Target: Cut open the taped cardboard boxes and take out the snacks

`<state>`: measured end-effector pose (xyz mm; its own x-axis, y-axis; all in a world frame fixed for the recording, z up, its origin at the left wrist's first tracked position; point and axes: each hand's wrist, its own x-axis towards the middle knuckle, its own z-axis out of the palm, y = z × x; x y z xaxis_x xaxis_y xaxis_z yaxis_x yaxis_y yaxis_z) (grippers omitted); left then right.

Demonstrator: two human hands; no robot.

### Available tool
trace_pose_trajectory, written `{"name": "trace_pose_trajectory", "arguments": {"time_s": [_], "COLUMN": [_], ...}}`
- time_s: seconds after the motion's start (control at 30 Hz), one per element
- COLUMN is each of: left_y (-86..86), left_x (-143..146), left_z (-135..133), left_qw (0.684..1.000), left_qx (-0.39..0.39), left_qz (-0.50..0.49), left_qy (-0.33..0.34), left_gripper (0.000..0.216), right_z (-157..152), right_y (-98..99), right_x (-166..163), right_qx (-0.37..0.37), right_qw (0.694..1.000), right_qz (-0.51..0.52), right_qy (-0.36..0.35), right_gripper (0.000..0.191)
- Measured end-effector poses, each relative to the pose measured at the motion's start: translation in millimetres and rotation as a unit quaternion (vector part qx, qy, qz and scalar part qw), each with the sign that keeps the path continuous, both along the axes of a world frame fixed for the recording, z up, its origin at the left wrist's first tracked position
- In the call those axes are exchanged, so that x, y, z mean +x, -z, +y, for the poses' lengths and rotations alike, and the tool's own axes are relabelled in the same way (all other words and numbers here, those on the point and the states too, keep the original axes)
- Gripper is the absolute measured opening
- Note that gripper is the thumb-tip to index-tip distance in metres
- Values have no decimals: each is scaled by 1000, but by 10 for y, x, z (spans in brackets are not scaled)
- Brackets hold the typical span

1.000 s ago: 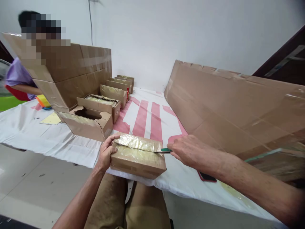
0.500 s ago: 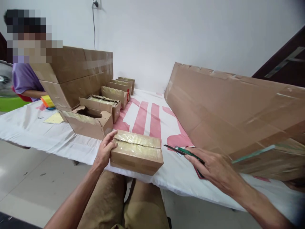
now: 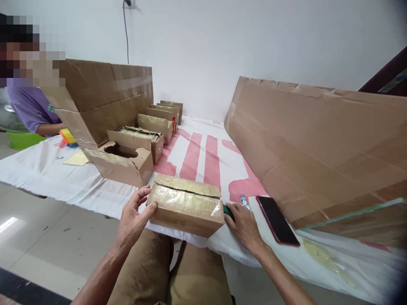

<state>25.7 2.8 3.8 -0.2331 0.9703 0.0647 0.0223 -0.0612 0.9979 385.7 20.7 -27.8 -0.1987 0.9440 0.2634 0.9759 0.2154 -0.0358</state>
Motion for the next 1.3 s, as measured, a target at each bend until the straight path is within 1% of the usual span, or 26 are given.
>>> {"name": "trace_pose_trajectory", "arguments": {"time_s": [0.03, 0.1, 0.17, 0.23, 0.27, 0.33, 0.4, 0.47, 0.53, 0.57, 0.63, 0.7, 0.73, 0.8, 0.83, 0.9, 0.93, 0.97, 1.0, 1.1, 1.13, 1.17, 1.23, 1.3], "left_y": [-10, -23, -22, -7, 3, 22, 32, 33, 32, 33, 42, 64, 79, 115, 135, 178, 197, 214, 227, 241, 240, 240, 243, 255], "left_x": [1, 3, -1, -13, -22, -36, -39, -30, -18, -15, -18, -30, -37, -49, -54, -66, -74, -84, -96, -135, -146, -156, -168, -168], "left_z": [-4, -12, -22, -35, -43, -64, -85, -98, -100, -97, -90, -84, -83, -83, -85, -89, -92, -97, -102, -129, -142, -157, -195, -249], "left_qw": [1000, 998, 996, 994, 993, 991, 990, 991, 992, 993, 993, 993, 993, 993, 993, 993, 992, 992, 991, 991, 991, 991, 991, 991], "left_qx": [0, 13, 26, 35, 42, 59, 70, 68, 67, 69, 74, 77, 78, 82, 87, 97, 101, 105, 108, 114, 114, 114, 117, 118], "left_qz": [-16, -51, -80, -97, -103, -110, -112, -109, -101, -97, -91, -88, -87, -80, -75, -63, -57, -53, -51, -41, -35, -28, -14, -4], "left_qy": [7, 14, 25, 39, 45, 53, 47, 33, 19, 15, 16, 24, 28, 32, 32, 35, 40, 45, 52, 63, 64, 65, 66, 68], "left_gripper": [58, 52, 44, 35, 34, 38, 45, 48, 49, 49, 49, 48, 48, 46, 44, 40, 38, 35, 32, 25, 23, 21, 22, 29], "right_z": [3, -1, -12, -17, -11, 24, 94, 184, 275, 319, 417, 543, 617, 774, 847, 957, 986, 996, 986, 860, 798, 733, 611, 519], "right_y": [-1, -80, -249, -462, -565, -726, -806, -824, -827, -834, -863, -889, -891, -864, -839, -785, -765, -753, -752, -799, -823, -845, -872, -861], "right_x": [29, 63, 45, -27, -75, -179, -280, -375, -459, -496, -554, -584, -588, -579, -570, -551, -544, -540, -539, -551, -555, -558, -551, -533], "right_qx": [3, 13, 21, 21, 16, 0, -21, -27, -28, -29, -35, -50, -74, -147, -186, -238, -242, -230, -205, -70, -31, -10, -19, -57], "right_qw": [999, 987, 966, 945, 938, 929, 927, 927, 923, 919, 912, 900, 890, 864, 852, 841, 843, 851, 865, 928, 945, 957, 970, 973], "right_qz": [47, 158, 255, 314, 330, 342, 337, 332, 349, 364, 397, 431, 450, 481, 487, 484, 479, 471, 456, 365, 323, 286, 227, 198], "right_qy": [-4, -19, -47, -86, -105, -141, -165, -170, -159, -145, -101, -43, -14, 29, 41, 46, 41, 36, 29, -15, -37, -57, -88, -100], "right_gripper": [24, 29, 35, 39, 41, 45, 47, 40, 25, 22, 28, 33, 35, 42, 45, 44, 42, 40, 36, 25, 25, 26, 32, 42]}}
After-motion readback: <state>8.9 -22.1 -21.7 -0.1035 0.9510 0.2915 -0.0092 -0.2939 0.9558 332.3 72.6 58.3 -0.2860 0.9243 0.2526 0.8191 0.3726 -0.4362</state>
